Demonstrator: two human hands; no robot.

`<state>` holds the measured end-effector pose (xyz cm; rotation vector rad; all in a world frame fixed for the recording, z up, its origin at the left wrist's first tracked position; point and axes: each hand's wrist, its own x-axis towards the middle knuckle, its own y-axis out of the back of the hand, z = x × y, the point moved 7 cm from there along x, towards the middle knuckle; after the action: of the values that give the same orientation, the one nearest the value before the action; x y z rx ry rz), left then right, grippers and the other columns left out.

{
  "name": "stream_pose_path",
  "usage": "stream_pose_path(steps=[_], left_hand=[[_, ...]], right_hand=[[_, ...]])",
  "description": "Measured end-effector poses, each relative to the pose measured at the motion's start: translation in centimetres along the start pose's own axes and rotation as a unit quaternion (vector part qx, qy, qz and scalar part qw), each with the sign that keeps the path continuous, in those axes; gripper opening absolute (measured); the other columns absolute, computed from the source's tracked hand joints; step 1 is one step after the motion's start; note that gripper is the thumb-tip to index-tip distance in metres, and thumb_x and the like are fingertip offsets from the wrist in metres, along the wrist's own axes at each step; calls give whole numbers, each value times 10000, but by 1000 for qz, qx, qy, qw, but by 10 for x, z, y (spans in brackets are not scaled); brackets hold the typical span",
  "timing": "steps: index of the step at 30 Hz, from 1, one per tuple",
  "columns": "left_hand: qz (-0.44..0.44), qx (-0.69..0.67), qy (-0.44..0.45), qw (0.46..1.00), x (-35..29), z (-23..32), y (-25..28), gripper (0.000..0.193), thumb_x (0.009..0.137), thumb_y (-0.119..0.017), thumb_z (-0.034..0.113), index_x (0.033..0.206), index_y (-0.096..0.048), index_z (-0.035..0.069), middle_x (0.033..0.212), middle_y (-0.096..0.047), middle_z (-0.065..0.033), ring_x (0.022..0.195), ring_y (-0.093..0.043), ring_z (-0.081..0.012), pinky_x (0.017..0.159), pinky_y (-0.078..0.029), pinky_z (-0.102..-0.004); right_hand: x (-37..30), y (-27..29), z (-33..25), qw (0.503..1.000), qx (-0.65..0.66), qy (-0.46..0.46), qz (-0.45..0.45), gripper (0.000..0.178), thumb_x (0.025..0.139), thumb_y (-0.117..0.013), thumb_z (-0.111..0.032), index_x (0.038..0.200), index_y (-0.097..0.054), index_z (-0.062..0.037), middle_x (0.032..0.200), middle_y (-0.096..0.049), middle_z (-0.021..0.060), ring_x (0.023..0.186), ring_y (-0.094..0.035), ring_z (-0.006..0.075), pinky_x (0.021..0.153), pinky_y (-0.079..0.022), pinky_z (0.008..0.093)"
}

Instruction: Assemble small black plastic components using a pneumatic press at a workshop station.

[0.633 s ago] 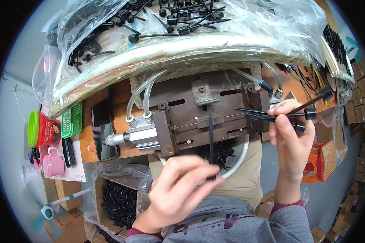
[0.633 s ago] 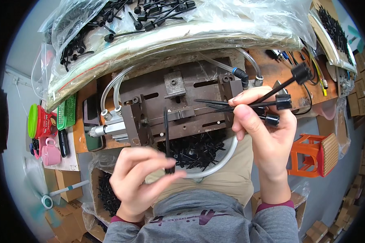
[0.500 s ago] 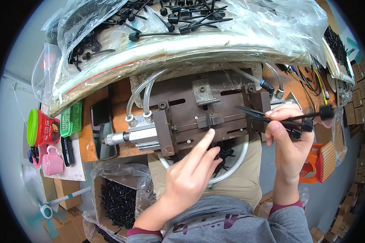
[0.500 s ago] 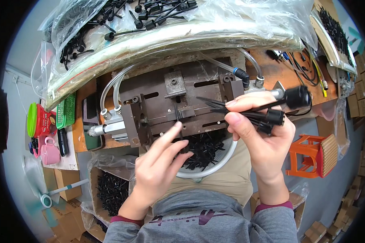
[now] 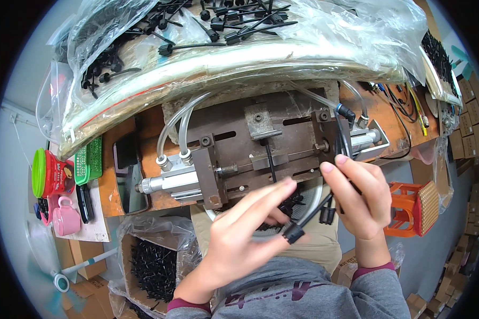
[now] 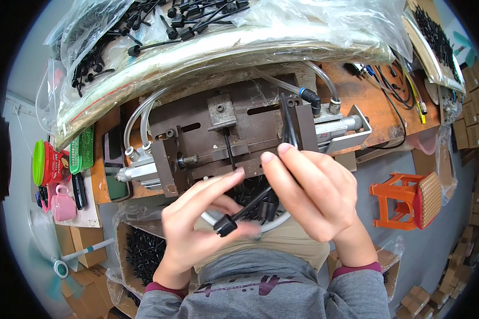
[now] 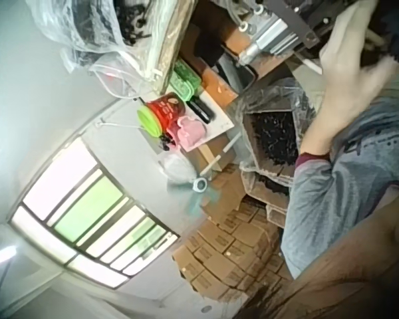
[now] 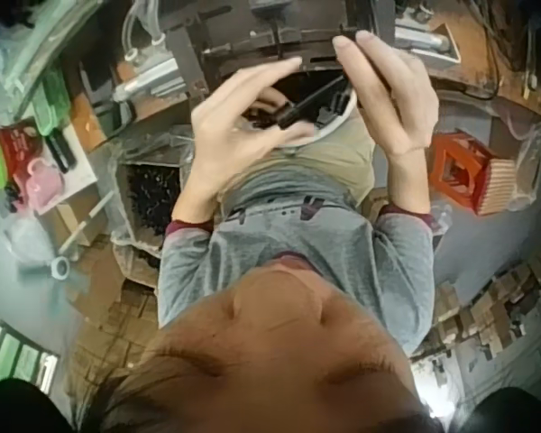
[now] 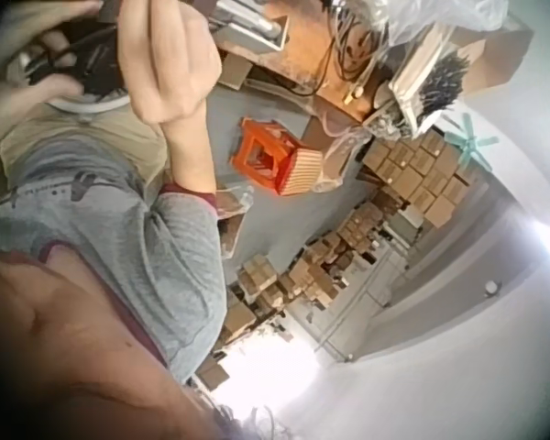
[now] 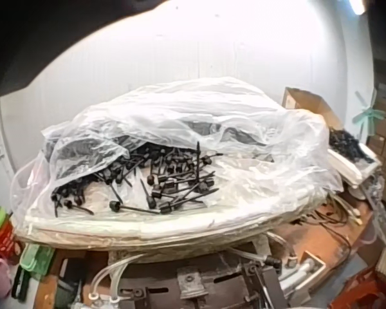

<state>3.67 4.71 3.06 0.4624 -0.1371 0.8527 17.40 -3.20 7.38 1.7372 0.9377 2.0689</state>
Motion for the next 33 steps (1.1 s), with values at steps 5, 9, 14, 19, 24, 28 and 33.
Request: stream_pose_path(steps=[5, 9, 14, 19, 24, 28, 33], left_hand=[[-59, -119, -38, 990, -8, 23, 14, 386, 674, -899, 88, 1008, -752, -36, 935, -734, -154, 806, -738, -215, 691, -607, -291], [15, 43, -97, 994, -16, 28, 14, 349, 647, -897, 70, 965, -766, 7, 944, -728, -115, 790, -706, -198, 683, -584, -295], [64, 283, -139, 947, -10, 0, -10, 310, 621, -853, 70, 909, -747, 24, 1145, -719, -131, 708, -672, -200, 663, -544, -279], [39, 368, -129, 920, 0, -3, -20, 296, 649, -837, 96, 919, -734, 31, 1190, -713, -127, 636, -648, -157, 591, -494, -258], [9, 360, -102, 927, 4, 1, -17, 330, 663, -844, 85, 968, -734, 24, 1161, -721, -128, 652, -669, -163, 594, -509, -255], [56, 47, -62, 995, 1, 8, -4, 374, 663, -876, 39, 1009, -734, 17, 1106, -729, -142, 754, -724, -190, 639, -563, -275], [45, 124, -122, 984, -7, 23, -2, 415, 673, -870, 12, 1063, -731, 1, 1046, -717, -132, 810, -715, -207, 669, -591, -301]], right_hand=[[0, -6, -2, 1000, 15, 1, 10, 356, 648, -720, -17, 994, -734, 67, 1040, -660, 165, 779, -669, 247, 641, -560, 317], [-8, -10, 23, 995, 14, -66, 72, 401, 658, -708, 60, 1057, -732, 51, 1046, -670, 169, 827, -685, 288, 661, -562, 347], [-7, -8, 16, 997, 15, -57, 52, 390, 648, -736, 27, 1037, -747, 30, 988, -655, 136, 780, -676, 248, 611, -550, 330], [-5, -7, 11, 999, -1, -28, 29, 420, 616, -732, -38, 1027, -746, 50, 928, -627, 103, 682, -629, 191, 538, -495, 281], [-6, -11, 6, 1000, 9, -1, 20, 449, 583, -710, -56, 1008, -733, 87, 911, -623, 111, 604, -584, 161, 498, -456, 271], [-6, -18, -6, 999, 42, 26, -6, 457, 577, -706, -70, 994, -720, 115, 918, -630, 127, 602, -579, 155, 497, -455, 261], [-3, -21, -11, 997, 69, 18, 1, 436, 621, -693, -71, 1016, -716, 113, 923, -644, 146, 652, -635, 200, 545, -518, 274]])
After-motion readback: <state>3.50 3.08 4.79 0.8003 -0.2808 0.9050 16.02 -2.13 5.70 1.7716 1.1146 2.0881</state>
